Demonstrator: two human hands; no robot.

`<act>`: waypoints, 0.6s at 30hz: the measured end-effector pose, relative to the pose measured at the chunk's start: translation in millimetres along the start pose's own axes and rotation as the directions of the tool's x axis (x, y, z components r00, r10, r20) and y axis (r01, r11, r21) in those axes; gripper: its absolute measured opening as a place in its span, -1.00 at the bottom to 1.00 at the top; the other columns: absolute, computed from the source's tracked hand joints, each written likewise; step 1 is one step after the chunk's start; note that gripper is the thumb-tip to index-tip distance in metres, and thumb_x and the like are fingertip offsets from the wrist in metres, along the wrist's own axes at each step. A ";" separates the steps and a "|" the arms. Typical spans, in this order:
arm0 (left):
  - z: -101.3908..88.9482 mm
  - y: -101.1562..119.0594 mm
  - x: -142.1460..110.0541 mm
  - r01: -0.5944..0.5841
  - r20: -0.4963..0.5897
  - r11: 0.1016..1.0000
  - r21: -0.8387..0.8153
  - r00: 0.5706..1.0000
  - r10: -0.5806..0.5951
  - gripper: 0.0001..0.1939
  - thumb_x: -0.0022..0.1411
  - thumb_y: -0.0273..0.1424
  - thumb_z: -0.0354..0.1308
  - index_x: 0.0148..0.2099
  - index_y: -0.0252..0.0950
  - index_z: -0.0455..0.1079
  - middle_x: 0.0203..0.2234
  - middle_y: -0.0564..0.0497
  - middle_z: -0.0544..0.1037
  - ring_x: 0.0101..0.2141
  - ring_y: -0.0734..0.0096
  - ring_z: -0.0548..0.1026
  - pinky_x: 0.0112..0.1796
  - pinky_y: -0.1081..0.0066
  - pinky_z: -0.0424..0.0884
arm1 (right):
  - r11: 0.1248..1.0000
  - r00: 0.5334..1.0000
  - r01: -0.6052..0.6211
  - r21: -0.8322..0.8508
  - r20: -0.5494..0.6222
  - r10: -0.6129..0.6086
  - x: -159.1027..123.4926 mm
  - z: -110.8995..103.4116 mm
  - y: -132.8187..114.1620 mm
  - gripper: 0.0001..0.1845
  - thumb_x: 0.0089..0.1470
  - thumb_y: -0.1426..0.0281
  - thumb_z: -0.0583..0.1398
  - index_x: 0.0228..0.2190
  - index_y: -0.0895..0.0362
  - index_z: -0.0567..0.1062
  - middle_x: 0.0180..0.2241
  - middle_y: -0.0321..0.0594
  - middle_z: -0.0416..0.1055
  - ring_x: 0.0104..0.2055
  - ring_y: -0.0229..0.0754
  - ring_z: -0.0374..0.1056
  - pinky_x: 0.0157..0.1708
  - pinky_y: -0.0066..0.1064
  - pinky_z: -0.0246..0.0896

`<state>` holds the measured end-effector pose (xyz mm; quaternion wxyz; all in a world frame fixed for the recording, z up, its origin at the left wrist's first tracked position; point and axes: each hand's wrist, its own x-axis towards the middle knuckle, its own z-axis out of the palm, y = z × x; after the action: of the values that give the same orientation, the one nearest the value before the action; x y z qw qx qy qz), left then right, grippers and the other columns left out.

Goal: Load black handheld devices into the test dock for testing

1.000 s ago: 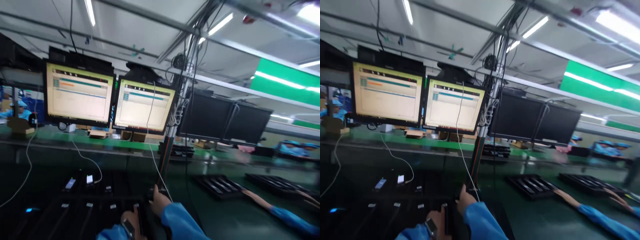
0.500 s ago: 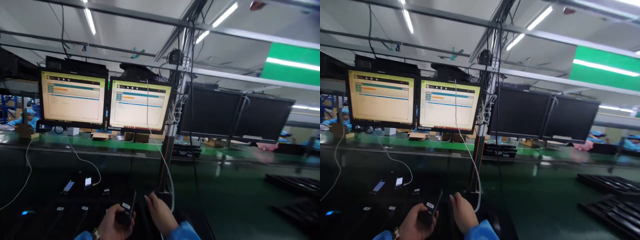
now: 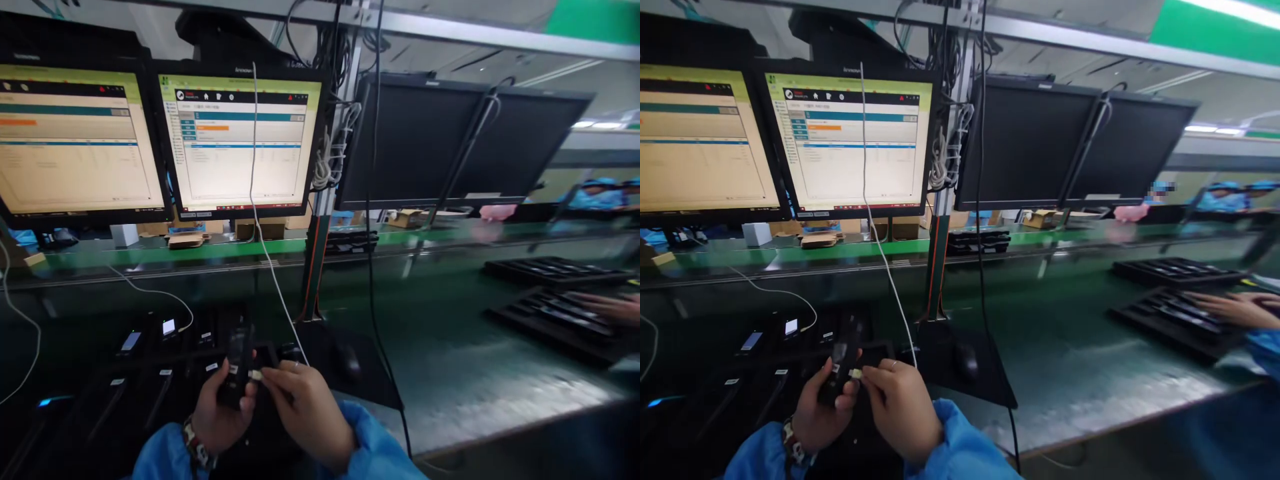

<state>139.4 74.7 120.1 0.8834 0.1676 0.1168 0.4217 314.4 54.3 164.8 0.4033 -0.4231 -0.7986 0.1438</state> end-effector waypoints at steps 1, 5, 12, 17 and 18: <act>1.5 -0.8 0.5 -0.019 -0.018 1.000 0.011 1.000 0.019 -0.63 0.13 -0.17 0.24 -0.08 -0.29 0.45 -0.50 -0.06 0.50 -0.56 0.54 0.43 -0.49 0.59 0.39 | 1.000 1.000 0.008 -0.023 -0.001 -0.008 -1.2 0.2 0.0 -0.71 0.20 0.42 0.04 -0.40 0.10 0.54 -0.47 -0.23 0.39 -0.42 -0.29 0.30 -0.42 -0.51 0.10; 6.1 -4.7 1.3 -0.054 -0.190 0.998 0.027 0.980 0.058 -0.57 0.32 -0.11 -0.04 -0.13 -0.37 0.45 -0.47 -0.10 0.53 -0.50 0.46 0.48 -0.50 0.55 0.40 | 0.990 1.000 0.011 -0.143 0.009 -0.010 -5.5 1.5 2.1 -0.73 0.18 0.47 0.04 -0.38 0.10 0.53 -0.47 -0.23 0.38 -0.42 -0.27 0.30 -0.42 -0.49 0.08; 14.9 -6.5 4.2 -0.042 -0.329 0.974 0.223 0.937 0.116 -0.27 0.31 0.06 -0.25 -0.30 -0.52 0.45 -0.50 -0.16 0.52 -0.51 0.35 0.49 -0.48 0.42 0.41 | 0.989 1.000 0.013 -0.145 0.010 -0.012 -7.9 13.1 18.9 -0.72 0.16 0.51 0.03 -0.40 0.13 0.53 -0.47 -0.22 0.42 -0.40 -0.25 0.33 -0.40 -0.48 0.09; 17.2 -5.4 11.3 0.032 -0.351 0.937 0.347 0.931 0.098 -0.37 0.34 -0.02 -0.19 -0.25 -0.51 0.42 -0.46 -0.13 0.51 -0.47 0.39 0.49 -0.42 0.45 0.40 | 0.999 0.997 0.018 -0.042 0.077 -0.014 -3.9 19.6 50.3 -0.67 0.20 0.48 -0.01 -0.42 0.18 0.53 -0.46 -0.18 0.42 -0.41 -0.28 0.32 -0.39 -0.51 0.13; 14.5 -5.6 15.0 0.051 -0.366 0.921 0.385 0.925 0.102 -0.37 0.33 -0.01 -0.20 -0.23 -0.51 0.41 -0.45 -0.14 0.51 -0.47 0.40 0.49 -0.43 0.46 0.39 | 0.997 0.991 0.007 -0.078 0.132 0.004 -1.7 19.9 58.4 -0.67 0.21 0.47 0.00 -0.41 0.18 0.54 -0.45 -0.18 0.43 -0.39 -0.28 0.33 -0.37 -0.51 0.14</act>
<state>157.7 80.3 130.2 0.7878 0.2559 0.3638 0.4261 332.4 90.2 117.9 0.3328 -0.4275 -0.8288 0.1396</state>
